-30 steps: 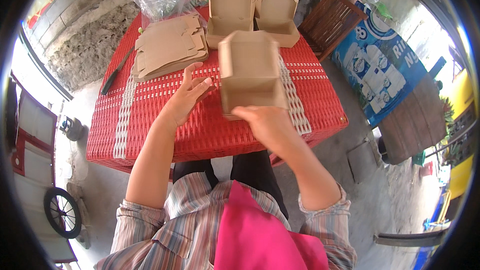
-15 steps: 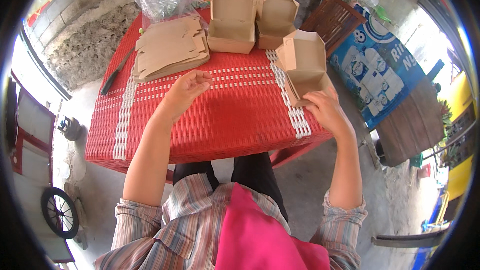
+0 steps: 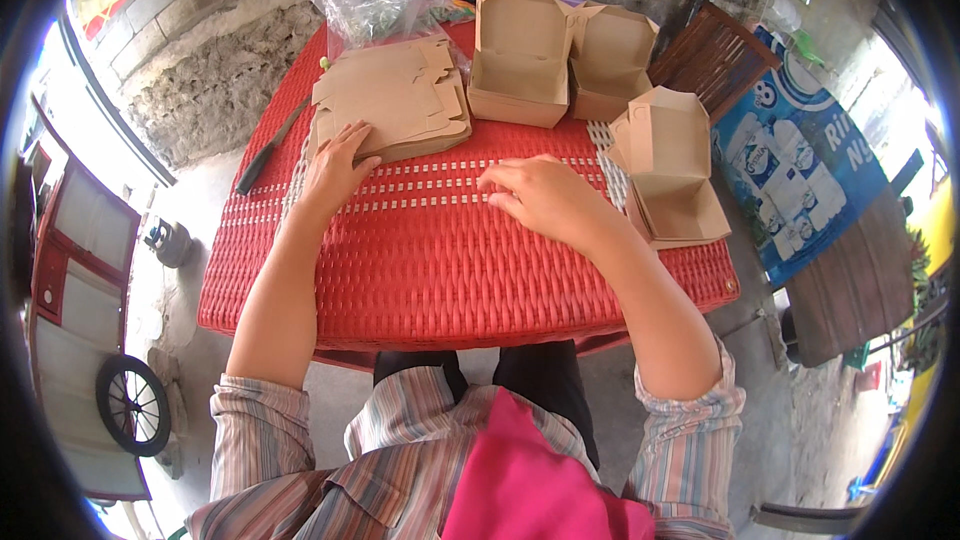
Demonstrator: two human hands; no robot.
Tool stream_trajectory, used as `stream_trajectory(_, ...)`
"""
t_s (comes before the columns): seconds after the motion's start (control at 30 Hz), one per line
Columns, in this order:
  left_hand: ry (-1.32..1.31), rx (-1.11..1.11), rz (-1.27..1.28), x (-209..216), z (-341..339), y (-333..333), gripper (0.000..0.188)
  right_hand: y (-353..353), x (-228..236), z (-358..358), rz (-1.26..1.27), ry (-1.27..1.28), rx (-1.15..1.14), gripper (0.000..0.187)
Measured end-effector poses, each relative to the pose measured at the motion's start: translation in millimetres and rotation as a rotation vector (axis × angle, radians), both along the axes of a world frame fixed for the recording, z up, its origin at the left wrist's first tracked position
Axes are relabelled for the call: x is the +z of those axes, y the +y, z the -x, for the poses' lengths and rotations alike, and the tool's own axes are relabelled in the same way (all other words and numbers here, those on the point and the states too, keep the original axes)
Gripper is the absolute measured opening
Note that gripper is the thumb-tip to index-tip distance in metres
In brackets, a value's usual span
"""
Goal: The person assembles flat cardboard pieces into small rectangular boxes by hand. They fold the cardboard along pre-scored lines, tuck flaps into slots, and secure the structure without using any tools. The finished boxes are stacked on the table.
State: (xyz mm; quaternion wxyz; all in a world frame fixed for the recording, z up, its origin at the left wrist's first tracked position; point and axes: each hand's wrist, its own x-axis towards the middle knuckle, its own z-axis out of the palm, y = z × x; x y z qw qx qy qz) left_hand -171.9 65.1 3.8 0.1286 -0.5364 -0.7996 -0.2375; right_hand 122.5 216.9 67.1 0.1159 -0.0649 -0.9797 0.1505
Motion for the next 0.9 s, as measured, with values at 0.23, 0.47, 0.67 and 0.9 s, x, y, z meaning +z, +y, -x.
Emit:
stream_trajectory(0.23, -0.194, -0.031, 0.003, 11, 2, -8, 0.045, 31, -56, 36, 0.132, 0.254, -0.075, 0.018)
stream_trajectory(0.47, -0.327, -0.007, 0.018, 26, 3, -21, 0.032, 30, -50, 32, 0.185, 0.243, -0.073, 0.019)
stream_trajectory(0.67, -0.087, -0.112, -0.268, 30, -11, -17, 0.020, 24, -41, 32, -0.072, 0.527, -0.086, 0.023)
stream_trajectory(0.9, 0.112, -0.321, -0.227, 33, -115, -75, 0.014, -62, -19, -22, -0.319, 0.454, 0.011, 0.055)
